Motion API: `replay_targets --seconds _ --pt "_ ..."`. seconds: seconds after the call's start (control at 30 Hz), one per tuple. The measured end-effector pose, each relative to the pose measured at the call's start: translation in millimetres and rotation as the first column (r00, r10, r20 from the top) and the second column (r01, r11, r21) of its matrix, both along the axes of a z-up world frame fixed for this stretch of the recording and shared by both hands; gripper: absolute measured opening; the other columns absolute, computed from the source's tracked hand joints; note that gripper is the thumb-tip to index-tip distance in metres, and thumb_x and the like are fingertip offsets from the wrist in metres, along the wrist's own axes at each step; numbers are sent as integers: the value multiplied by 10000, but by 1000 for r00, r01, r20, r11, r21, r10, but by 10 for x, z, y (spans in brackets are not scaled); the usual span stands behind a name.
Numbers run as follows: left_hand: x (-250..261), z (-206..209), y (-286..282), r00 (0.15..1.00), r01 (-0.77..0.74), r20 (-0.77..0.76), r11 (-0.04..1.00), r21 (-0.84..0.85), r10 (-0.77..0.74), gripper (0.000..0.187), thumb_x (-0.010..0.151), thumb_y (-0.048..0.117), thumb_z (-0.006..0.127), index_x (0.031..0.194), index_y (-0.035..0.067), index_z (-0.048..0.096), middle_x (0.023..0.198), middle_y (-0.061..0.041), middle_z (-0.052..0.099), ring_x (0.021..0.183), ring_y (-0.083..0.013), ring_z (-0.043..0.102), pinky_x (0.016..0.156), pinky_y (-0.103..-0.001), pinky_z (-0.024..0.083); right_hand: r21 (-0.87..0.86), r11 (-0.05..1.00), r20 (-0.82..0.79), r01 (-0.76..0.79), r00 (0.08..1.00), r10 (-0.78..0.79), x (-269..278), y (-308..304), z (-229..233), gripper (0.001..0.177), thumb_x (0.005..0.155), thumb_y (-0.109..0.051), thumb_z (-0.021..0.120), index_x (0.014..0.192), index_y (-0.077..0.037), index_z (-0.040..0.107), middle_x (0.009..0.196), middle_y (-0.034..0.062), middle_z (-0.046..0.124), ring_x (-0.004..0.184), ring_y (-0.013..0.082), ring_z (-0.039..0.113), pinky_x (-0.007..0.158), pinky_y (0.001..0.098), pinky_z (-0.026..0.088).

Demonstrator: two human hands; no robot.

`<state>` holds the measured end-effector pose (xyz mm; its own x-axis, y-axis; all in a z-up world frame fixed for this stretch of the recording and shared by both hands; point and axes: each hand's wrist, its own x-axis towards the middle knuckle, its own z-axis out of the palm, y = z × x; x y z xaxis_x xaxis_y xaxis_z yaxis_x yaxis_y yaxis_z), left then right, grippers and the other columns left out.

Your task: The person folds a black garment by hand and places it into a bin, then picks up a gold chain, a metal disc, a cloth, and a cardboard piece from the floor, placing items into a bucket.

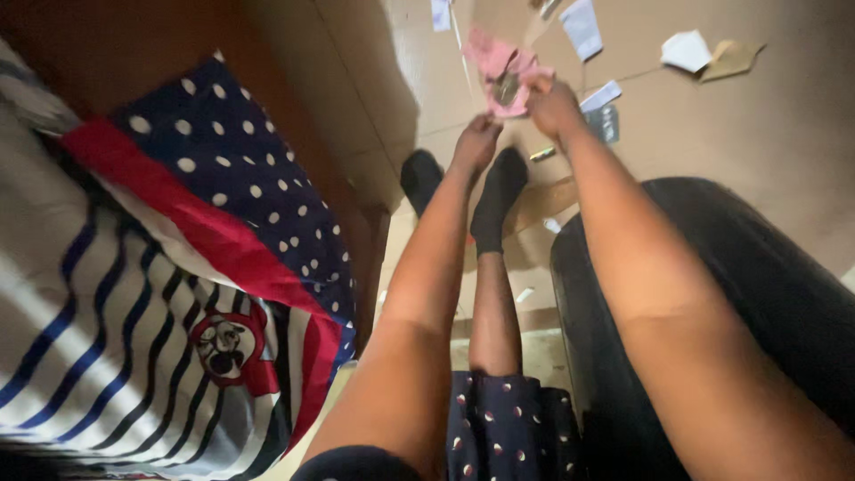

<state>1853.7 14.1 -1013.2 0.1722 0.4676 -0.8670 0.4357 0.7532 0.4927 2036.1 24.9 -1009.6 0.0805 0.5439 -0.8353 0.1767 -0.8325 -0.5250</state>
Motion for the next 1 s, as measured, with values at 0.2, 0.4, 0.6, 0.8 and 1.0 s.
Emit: replay_targets --seconds 0.2,0.4,0.6,0.8,1.0 --pt "170 -220 51 956 -286 35 952 -105 291 688 999 309 572 1547 -41 346 1491 -232 534 1356 -297 526 1120 -368 402 27 999 17 -31 999 30 -111 3 -327 519 861 69 514 1337 -83 657 1267 83 718 1165 171 652 994 290 494" --pt "201 254 448 914 -350 182 931 -99 363 575 977 239 540 1475 -46 498 1449 -254 608 1315 -336 577 1100 -395 449 -22 991 -132 136 982 -137 -239 -241 -413 392 891 71 555 1241 -58 677 1203 54 703 1119 176 660 954 286 525" --pt "-129 1099 111 983 -173 -35 973 152 180 426 991 238 583 1373 51 605 1354 -186 660 1258 -330 643 1080 -412 496 -104 965 -168 241 952 -256 -412 -431 749 270 946 -98 672 1214 -73 696 970 19 736 803 121 684 702 279 548" --pt "-473 2279 -67 990 -130 -30 969 209 139 370 936 233 680 1284 111 710 1223 -142 743 1135 -245 725 988 -353 544 -150 988 -169 24 984 -49 -570 -279 2202 203 887 -108 703 1066 -42 771 776 50 733 610 134 618 545 278 474" --pt "-794 3594 256 931 -339 218 918 208 294 330 930 140 721 1249 60 741 1142 -73 788 1025 -154 728 903 -290 562 -207 955 -328 214 904 -274 -711 135 3652 220 904 -155 714 1078 -23 731 830 82 727 637 160 676 604 297 556"
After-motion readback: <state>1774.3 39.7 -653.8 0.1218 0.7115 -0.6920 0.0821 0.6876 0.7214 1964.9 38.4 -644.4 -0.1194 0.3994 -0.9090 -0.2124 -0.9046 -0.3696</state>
